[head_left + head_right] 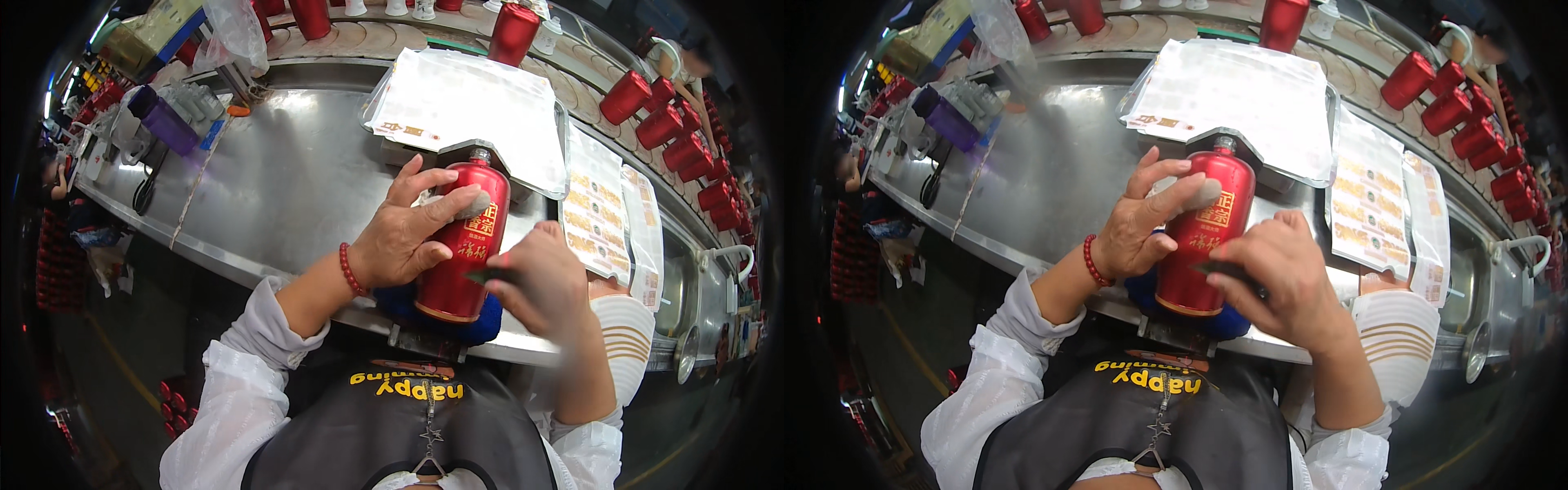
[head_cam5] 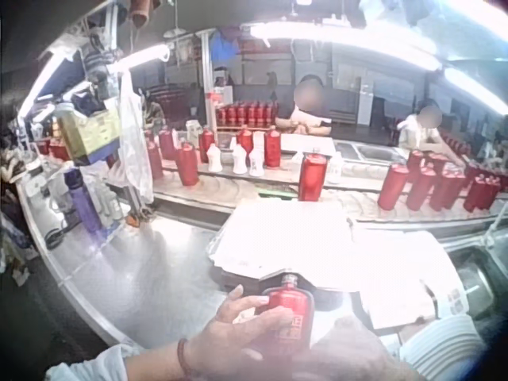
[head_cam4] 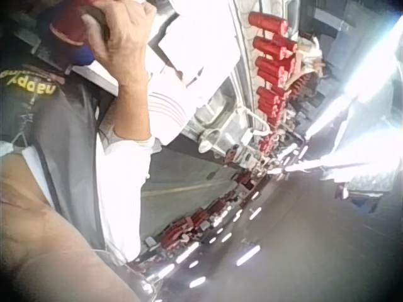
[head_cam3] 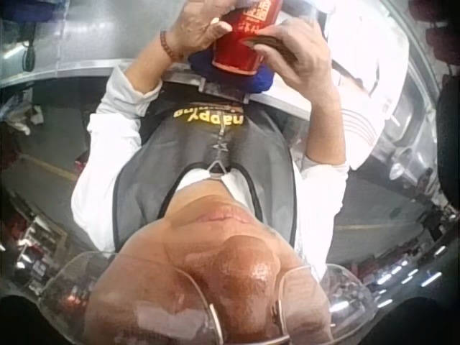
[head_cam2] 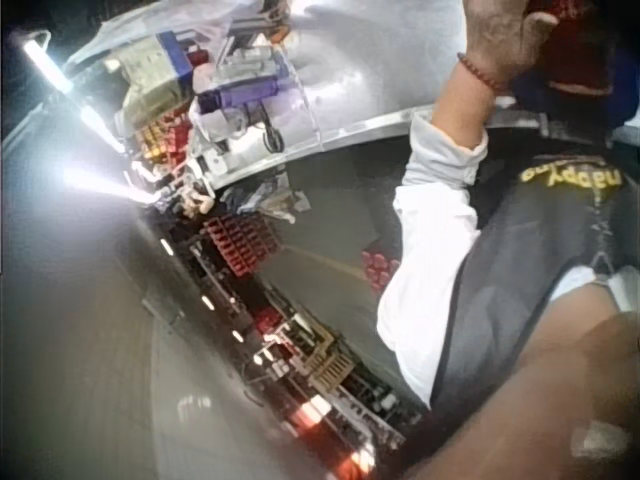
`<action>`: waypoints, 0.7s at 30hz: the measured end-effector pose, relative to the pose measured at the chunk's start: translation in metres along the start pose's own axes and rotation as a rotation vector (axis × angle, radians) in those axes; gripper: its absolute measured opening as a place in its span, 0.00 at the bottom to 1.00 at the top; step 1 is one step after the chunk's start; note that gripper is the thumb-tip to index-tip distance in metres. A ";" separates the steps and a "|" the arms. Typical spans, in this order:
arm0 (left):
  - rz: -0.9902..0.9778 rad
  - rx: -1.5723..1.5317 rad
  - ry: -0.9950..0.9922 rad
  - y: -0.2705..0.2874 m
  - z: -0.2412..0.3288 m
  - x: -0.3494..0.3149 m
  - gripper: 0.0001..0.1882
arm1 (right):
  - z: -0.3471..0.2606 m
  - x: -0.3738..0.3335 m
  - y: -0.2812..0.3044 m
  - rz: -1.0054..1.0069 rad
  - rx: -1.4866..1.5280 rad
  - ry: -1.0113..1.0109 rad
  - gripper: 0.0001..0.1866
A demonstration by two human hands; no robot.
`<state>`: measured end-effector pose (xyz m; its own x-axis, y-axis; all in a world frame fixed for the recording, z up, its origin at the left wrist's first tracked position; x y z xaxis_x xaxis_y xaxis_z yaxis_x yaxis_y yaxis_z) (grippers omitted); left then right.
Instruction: The person applies gold stickers to red cylindrical containers, smoothing each with a green pad and peeling off backing. The person handles multiple containers one at a time on a stainless steel workbench.
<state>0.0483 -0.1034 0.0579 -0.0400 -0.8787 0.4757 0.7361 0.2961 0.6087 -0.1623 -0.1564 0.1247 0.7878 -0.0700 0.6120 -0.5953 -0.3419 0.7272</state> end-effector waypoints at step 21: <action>0.161 0.087 0.065 0.003 -0.001 0.019 0.36 | 0.028 0.012 -0.009 0.170 -0.433 0.115 0.11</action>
<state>0.0505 -0.1189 0.0684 0.1198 -0.8387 0.5313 0.6683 0.4638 0.5815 -0.1430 -0.1803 0.1173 0.6658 0.0213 0.7459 -0.7443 0.0890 0.6619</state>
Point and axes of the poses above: each hand's wrist, its own x-axis towards the middle knuckle, its own y-axis out of the back of the hand, z = x × y, the point moved 3 cm from there along x, towards the middle knuckle, and after that the axes turned 15 degrees about y, right-handed, at the moved point
